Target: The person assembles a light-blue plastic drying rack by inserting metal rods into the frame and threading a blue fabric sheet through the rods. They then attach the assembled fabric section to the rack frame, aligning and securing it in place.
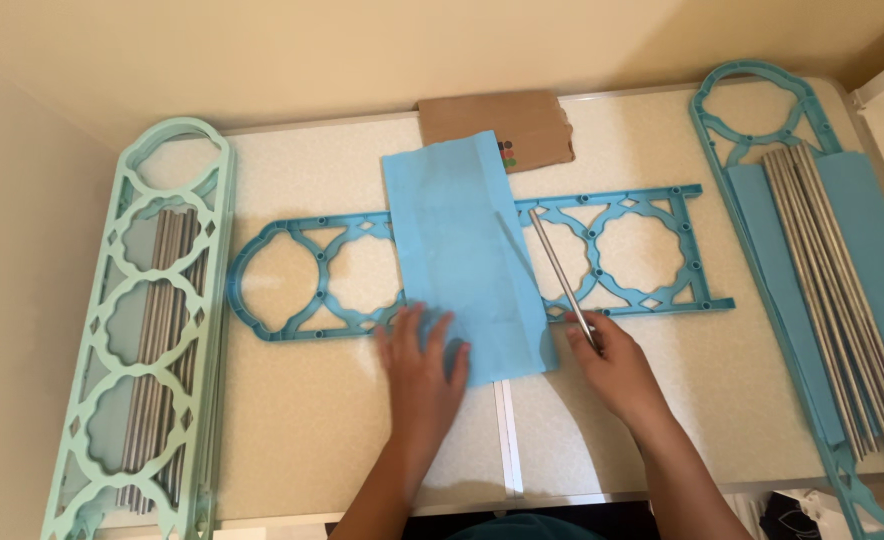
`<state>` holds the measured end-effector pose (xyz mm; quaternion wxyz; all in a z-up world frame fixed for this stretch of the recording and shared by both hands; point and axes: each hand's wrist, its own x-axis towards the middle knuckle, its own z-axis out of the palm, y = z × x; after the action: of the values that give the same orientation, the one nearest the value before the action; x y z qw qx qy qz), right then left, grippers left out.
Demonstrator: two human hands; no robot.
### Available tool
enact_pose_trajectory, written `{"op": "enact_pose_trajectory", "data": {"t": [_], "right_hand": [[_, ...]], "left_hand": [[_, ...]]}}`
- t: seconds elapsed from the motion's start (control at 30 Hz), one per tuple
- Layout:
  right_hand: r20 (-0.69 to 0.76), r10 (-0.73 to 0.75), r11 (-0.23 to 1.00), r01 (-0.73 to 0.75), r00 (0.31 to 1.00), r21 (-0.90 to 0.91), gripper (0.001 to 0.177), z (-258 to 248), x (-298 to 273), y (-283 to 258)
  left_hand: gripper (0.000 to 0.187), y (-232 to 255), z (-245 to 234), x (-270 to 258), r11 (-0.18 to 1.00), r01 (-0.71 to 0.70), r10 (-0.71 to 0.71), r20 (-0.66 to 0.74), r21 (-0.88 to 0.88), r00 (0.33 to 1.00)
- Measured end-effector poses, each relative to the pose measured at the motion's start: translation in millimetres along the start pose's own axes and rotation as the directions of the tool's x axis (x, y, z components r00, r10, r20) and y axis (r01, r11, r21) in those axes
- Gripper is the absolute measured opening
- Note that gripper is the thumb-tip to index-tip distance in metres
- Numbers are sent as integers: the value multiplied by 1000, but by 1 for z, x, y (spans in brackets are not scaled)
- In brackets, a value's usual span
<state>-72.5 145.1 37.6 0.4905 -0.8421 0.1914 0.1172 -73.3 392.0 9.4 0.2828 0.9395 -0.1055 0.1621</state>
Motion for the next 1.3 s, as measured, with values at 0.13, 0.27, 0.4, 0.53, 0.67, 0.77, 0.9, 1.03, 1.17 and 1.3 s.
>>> {"op": "enact_pose_trajectory", "data": {"t": [0.13, 0.27, 0.4, 0.53, 0.67, 0.77, 0.9, 1.03, 1.17, 1.3], "right_hand": [[0, 115, 983, -114, 993, -145, 39, 7, 2, -10], [3, 94, 974, -92, 996, -208, 37, 12, 5, -16], [-47, 46, 977, -54, 998, -206, 36, 14, 6, -18], [-88, 52, 964, -73, 995, -254, 40, 11, 12, -21], [-66, 91, 948, -107, 994, -299, 39, 13, 16, -19], [-86, 71, 962, -92, 994, -259, 37, 15, 16, -15], [-111, -22, 988, 4, 994, -154, 32, 14, 21, -8], [-93, -29, 999, 28, 995, -14, 25, 4, 26, -16], [-77, -31, 994, 39, 997, 105, 21, -10, 26, -39], [-52, -44, 973, 55, 998, 223, 20, -16, 23, -56]], "left_hand": [[59, -15, -8, -1, 991, 128, -129, 49, 27, 990], [57, -20, -12, -6, 993, 117, -116, 116, -3, 986], [53, -21, -13, -9, 994, 98, -94, 68, -52, 993], [47, -24, -11, -9, 989, 117, -111, 73, -87, 991], [47, -25, -10, -6, 985, 103, -101, 26, -139, 995], [47, -23, -13, -3, 977, 102, -103, 6, -188, 995], [46, -21, -19, -2, 920, 166, -170, 21, -355, 985], [56, -20, -18, 9, 500, 468, -406, 280, -729, 870], [68, -22, -30, 22, 145, 525, -453, 416, -839, 789], [76, -15, -48, 27, 40, 540, -464, 463, -841, 755]]}}
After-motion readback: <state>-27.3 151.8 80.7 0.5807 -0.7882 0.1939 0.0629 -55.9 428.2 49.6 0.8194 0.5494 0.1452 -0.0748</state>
